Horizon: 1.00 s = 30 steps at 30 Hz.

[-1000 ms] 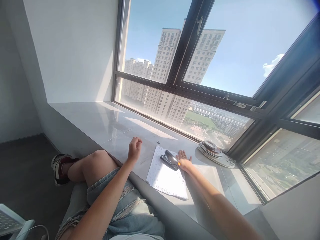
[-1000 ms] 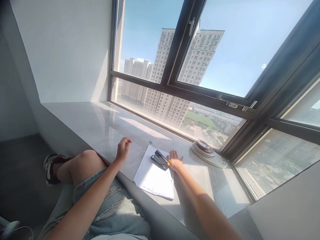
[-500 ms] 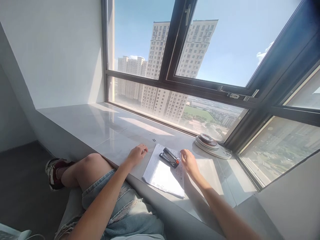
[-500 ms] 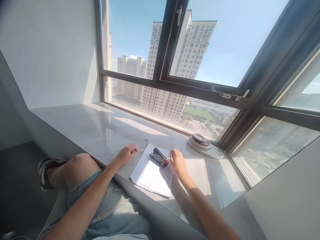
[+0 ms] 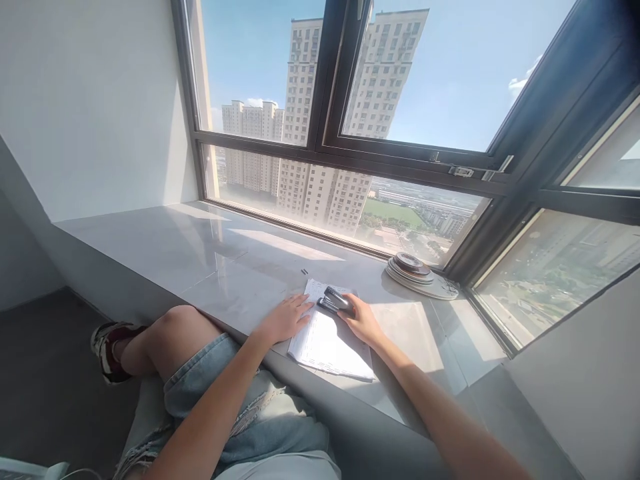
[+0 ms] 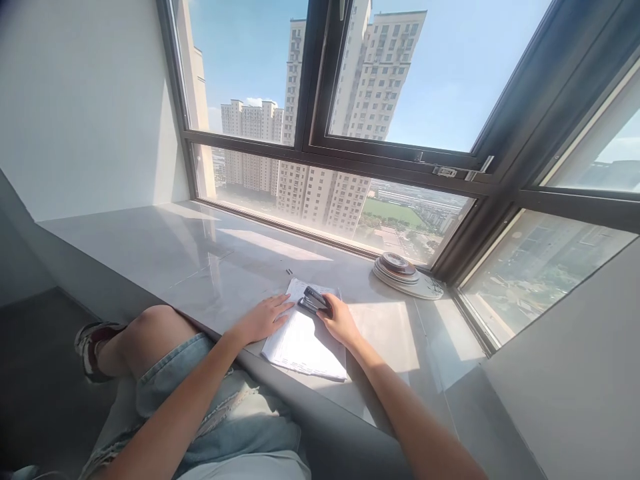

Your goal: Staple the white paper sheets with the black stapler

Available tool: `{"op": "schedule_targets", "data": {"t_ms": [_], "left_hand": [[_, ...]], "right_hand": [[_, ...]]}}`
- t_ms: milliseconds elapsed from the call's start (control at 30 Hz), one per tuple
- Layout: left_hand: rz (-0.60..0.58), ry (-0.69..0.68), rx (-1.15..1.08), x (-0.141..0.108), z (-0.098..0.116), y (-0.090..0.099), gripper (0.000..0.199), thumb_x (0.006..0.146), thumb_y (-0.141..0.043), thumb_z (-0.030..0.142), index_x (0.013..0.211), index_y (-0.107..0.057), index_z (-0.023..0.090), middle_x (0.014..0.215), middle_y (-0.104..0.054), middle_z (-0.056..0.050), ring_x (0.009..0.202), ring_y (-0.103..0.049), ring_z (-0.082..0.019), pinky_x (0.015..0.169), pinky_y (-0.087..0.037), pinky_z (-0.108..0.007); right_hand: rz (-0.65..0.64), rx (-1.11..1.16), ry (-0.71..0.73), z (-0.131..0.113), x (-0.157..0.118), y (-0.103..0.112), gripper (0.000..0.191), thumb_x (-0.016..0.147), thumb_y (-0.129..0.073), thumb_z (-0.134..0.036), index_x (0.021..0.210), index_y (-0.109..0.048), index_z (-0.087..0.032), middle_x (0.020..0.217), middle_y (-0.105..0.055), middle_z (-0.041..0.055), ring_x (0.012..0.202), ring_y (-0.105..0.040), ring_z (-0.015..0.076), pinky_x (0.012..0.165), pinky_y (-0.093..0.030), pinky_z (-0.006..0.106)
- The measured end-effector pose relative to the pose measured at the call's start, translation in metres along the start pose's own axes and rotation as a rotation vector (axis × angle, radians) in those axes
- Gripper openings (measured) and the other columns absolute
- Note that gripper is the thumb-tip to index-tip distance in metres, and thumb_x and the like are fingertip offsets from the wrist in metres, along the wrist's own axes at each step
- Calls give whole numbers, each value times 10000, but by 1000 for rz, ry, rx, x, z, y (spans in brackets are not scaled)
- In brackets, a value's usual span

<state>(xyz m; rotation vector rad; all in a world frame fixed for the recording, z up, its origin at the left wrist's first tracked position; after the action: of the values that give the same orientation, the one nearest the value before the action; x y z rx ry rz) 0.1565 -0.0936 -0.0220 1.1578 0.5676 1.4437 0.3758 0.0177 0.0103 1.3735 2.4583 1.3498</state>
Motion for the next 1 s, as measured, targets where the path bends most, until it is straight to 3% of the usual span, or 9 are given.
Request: {"op": "schedule_targets", "data": {"t_ms": [133, 267, 667, 767, 867, 1000], "left_hand": [[-42, 5, 16, -1, -6, -1, 525, 1049, -391, 492, 1520, -494, 283, 1632, -395, -41, 1513, -342, -287, 1247, -278, -466], [-69, 9, 48, -2, -4, 1, 551, 1056, -350, 506, 1534, -477, 264, 1639, -380, -42, 1524, -324, -278, 1256, -272, -458], [-52, 1, 66, -2, 0, 3, 518, 1054, -377, 461, 1505, -514, 245, 1609, -433, -55, 1512, -349, -259, 1256, -281, -438], [-60, 7, 57, -2, 0, 4, 519, 1052, -384, 461, 1507, -512, 246, 1612, -428, -56, 1512, -349, -263, 1253, -288, -448], [-69, 6, 55, -2, 0, 4, 527, 1055, -376, 467, 1518, -498, 248, 1619, -416, -55, 1516, -342, -263, 1252, -289, -452], [-62, 6, 56, -2, -2, 3, 523, 1053, -378, 464, 1517, -500, 255, 1619, -417, -48, 1518, -338, -262, 1253, -286, -449]], "right_hand": [[28, -8, -36, 2, -1, 8, 338, 807, -592, -280, 1132, -647, -203, 1072, -722, 55, 937, -645, 230, 855, -483, 342], [39, 19, -18, 10, 0, 11, 324, 822, -584, -273, 1137, -634, -215, 1123, -716, 60, 1000, -646, 244, 894, -479, 361], [10, -39, 28, 23, 4, 7, 392, 808, -646, -344, 1175, -604, -211, 1141, -709, 67, 977, -647, 240, 882, -489, 363], [18, -36, 20, 27, 4, 6, 504, 815, -657, -344, 1287, -526, -228, 1133, -703, 66, 942, -648, 233, 865, -504, 369], [51, -66, 43, 28, 4, 5, 584, 837, -653, -331, 1378, -454, -239, 1168, -683, 82, 1029, -643, 254, 916, -505, 402], [61, -181, 126, 17, 3, 5, 546, 869, -600, -261, 1398, -469, -236, 1281, -633, 111, 1168, -603, 275, 1002, -482, 432]]}}
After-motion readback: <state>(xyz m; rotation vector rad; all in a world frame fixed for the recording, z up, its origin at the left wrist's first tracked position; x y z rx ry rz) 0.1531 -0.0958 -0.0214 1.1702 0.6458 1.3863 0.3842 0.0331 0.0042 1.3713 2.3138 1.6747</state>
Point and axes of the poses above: each hand's wrist, its own x-axis towards the middle knuckle, its own y-axis out of the back of the hand, z = x × y, the point moved 4 cm from there along x, towards the middle knuckle
